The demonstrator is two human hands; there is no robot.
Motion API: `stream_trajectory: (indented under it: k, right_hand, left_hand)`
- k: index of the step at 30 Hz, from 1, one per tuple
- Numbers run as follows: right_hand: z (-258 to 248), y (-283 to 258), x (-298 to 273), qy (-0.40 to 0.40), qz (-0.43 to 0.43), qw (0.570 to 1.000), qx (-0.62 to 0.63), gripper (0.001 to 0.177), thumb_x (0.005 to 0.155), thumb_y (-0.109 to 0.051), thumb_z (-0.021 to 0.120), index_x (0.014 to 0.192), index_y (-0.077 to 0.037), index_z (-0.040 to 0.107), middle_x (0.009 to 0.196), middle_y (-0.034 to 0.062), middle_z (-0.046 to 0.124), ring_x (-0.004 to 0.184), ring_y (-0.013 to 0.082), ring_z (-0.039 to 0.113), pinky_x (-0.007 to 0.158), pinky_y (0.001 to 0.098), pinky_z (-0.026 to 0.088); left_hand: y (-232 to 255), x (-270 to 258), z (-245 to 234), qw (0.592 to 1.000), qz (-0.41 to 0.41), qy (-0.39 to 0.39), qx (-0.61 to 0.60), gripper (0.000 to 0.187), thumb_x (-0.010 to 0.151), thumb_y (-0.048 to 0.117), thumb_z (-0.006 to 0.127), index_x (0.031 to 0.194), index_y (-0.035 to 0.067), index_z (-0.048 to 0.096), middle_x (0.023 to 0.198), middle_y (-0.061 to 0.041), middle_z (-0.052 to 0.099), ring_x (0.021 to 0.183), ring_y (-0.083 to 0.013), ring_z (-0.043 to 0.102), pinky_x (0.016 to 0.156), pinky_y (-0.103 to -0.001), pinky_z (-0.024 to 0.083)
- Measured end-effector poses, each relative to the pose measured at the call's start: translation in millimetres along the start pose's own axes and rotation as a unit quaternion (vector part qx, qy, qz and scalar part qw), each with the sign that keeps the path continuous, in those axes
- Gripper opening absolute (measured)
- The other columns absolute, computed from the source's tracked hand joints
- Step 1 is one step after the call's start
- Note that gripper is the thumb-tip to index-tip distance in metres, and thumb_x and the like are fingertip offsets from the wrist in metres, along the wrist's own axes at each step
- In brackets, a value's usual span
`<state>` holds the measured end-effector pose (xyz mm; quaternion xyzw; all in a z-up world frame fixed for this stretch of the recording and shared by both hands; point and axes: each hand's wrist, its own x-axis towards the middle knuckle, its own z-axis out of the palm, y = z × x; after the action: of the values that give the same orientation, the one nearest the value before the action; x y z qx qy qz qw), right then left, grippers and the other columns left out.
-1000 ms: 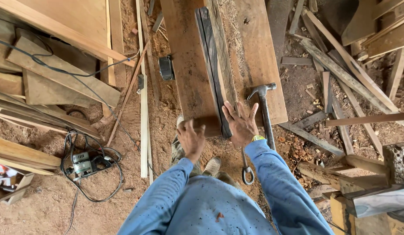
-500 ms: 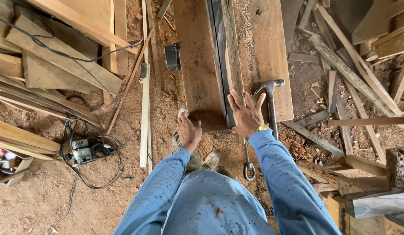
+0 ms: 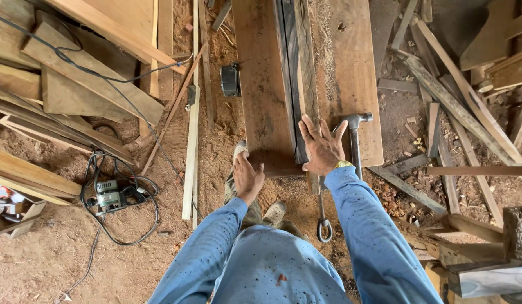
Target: Cutting pieces of wood using a table saw in a carpentry workshop.
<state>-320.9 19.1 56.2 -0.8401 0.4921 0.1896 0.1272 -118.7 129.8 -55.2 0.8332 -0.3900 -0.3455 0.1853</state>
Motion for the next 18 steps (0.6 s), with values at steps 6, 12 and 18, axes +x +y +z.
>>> stream_trajectory:
  k: [6,12,18]
  right_hand:
    - [-4,3,10,0.003,-0.002,1.0,-0.015,0.136,0.061,-0.049,0.095,0.165,-0.021,0.013,0.174,-0.0066,0.001,0.156,0.0364,0.019,0.114,0.0853,-0.001]
    - [-9,5,18,0.005,0.0,1.0,-0.012,0.136,0.06,-0.048,0.095,0.165,-0.021,0.013,0.173,-0.0072,0.003,0.156,0.0358,0.02,0.114,0.0857,-0.001]
    - [-14,8,26,0.015,-0.004,1.0,-0.002,0.136,0.058,-0.046,0.095,0.164,-0.02,0.015,0.173,-0.0066,0.007,0.155,0.0354,0.021,0.113,0.0865,-0.001]
  left_hand:
    - [-6,4,5,1.0,0.02,0.008,-0.003,0.059,0.089,0.028,0.079,0.131,0.003,0.047,0.127,-0.018,0.059,0.114,-0.0321,0.057,0.1,-0.045,0.048]
    - [-7,4,5,0.999,0.033,0.008,0.006,0.059,0.089,0.027,0.079,0.13,0.002,0.046,0.126,-0.02,0.058,0.115,-0.0331,0.057,0.101,-0.046,0.047]
    - [-10,2,2,0.998,0.06,0.017,-0.008,0.056,0.089,0.024,0.078,0.13,0.003,0.046,0.126,-0.021,0.058,0.116,-0.0335,0.057,0.101,-0.046,0.047]
